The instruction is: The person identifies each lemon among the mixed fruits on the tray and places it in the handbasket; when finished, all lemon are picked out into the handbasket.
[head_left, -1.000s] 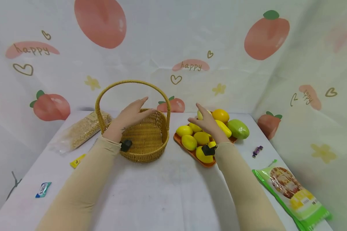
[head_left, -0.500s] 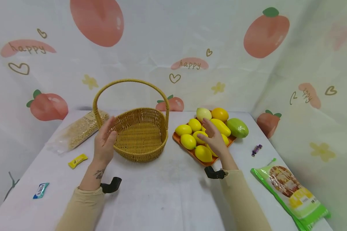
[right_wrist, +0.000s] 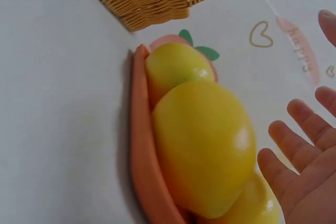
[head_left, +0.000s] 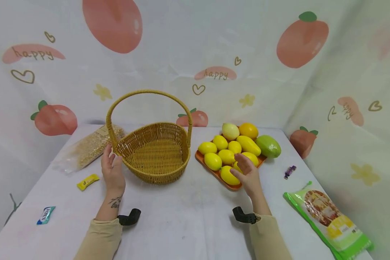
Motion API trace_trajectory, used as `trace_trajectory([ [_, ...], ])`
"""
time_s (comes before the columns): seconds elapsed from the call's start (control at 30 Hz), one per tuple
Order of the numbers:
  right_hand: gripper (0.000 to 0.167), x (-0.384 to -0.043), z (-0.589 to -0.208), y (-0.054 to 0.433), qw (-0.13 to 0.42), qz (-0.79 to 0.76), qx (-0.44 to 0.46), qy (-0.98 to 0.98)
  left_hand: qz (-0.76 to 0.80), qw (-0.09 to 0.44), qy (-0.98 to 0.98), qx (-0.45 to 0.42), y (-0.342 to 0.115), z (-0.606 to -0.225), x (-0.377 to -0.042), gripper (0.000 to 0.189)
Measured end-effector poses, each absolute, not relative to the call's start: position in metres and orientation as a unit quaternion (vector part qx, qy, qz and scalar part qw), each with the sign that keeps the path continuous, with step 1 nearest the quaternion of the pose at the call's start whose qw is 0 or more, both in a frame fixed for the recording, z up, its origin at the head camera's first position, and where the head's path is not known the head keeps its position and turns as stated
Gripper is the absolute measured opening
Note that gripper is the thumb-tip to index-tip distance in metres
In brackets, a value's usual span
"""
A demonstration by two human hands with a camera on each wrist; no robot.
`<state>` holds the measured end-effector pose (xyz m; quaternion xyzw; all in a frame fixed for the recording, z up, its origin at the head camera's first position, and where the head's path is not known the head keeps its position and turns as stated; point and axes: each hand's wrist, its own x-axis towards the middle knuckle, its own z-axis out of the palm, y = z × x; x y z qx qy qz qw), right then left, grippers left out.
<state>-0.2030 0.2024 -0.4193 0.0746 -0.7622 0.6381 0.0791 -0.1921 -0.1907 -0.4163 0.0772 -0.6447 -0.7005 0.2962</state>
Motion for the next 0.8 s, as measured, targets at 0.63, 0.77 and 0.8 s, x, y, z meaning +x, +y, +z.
trace_trajectory([
  [0.63, 0.055, -0.204, -0.443, 0.186, 0.049, 0.539, -0.027, -0.84, -0.752, 0.213, -0.618, 0.088, -0.192, -0.431, -0.198, 0.074],
  [0.77, 0.057, -0.204, -0.445, 0.184, 0.034, 0.519, -0.042, -0.853, -0.753, 0.213, -0.616, 0.091, -0.191, -0.432, -0.2, 0.075],
  [0.8, 0.058, -0.204, -0.446, 0.183, 0.03, 0.515, -0.044, -0.856, -0.752, 0.212, -0.618, 0.092, -0.191, -0.432, -0.2, 0.075],
])
